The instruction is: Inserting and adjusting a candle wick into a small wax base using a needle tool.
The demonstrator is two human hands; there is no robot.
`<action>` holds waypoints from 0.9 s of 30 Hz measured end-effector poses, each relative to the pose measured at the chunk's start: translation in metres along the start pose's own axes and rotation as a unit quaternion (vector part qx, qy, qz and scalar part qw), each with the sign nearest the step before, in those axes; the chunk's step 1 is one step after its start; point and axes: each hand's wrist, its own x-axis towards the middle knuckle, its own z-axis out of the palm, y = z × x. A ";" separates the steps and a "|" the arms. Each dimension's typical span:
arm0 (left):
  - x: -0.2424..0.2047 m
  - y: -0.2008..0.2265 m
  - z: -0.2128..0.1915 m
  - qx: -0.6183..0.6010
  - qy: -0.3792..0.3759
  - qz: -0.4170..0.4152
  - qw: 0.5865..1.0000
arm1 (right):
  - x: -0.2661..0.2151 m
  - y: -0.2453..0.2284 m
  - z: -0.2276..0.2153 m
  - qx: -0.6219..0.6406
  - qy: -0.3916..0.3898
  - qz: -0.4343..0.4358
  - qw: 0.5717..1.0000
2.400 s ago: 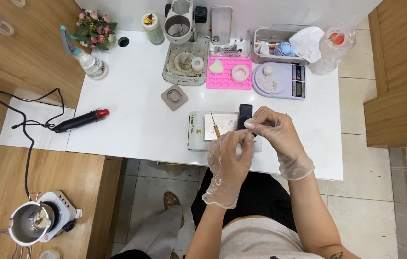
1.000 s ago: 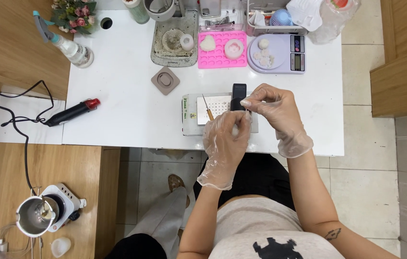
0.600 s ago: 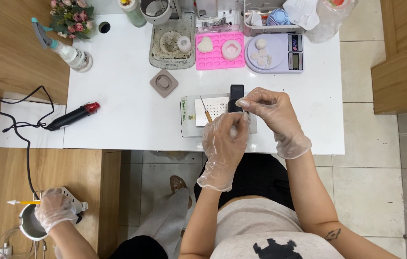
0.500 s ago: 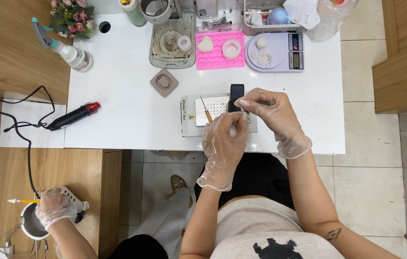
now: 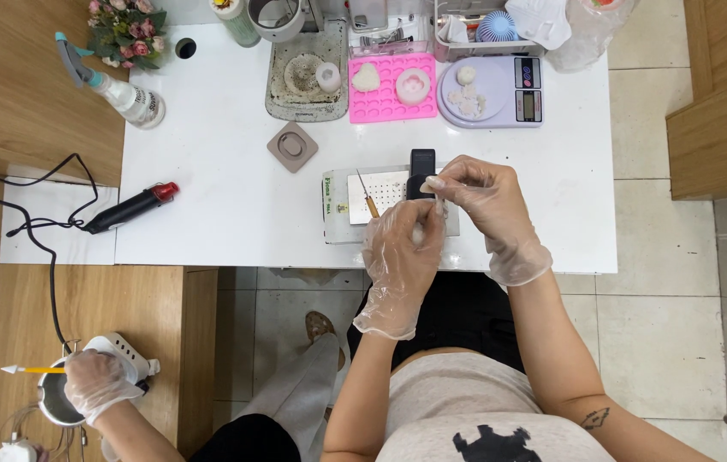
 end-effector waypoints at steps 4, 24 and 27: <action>0.001 0.002 -0.002 -0.006 0.005 0.008 1.000 | 0.000 0.001 0.002 0.046 0.016 0.024 0.999; 0.003 0.006 -0.011 -0.109 -0.036 -0.080 0.990 | -0.004 -0.004 -0.005 0.026 0.016 -0.001 1.000; 0.005 0.009 -0.015 -0.123 -0.050 -0.108 0.985 | -0.005 -0.010 -0.005 0.034 0.008 0.018 0.999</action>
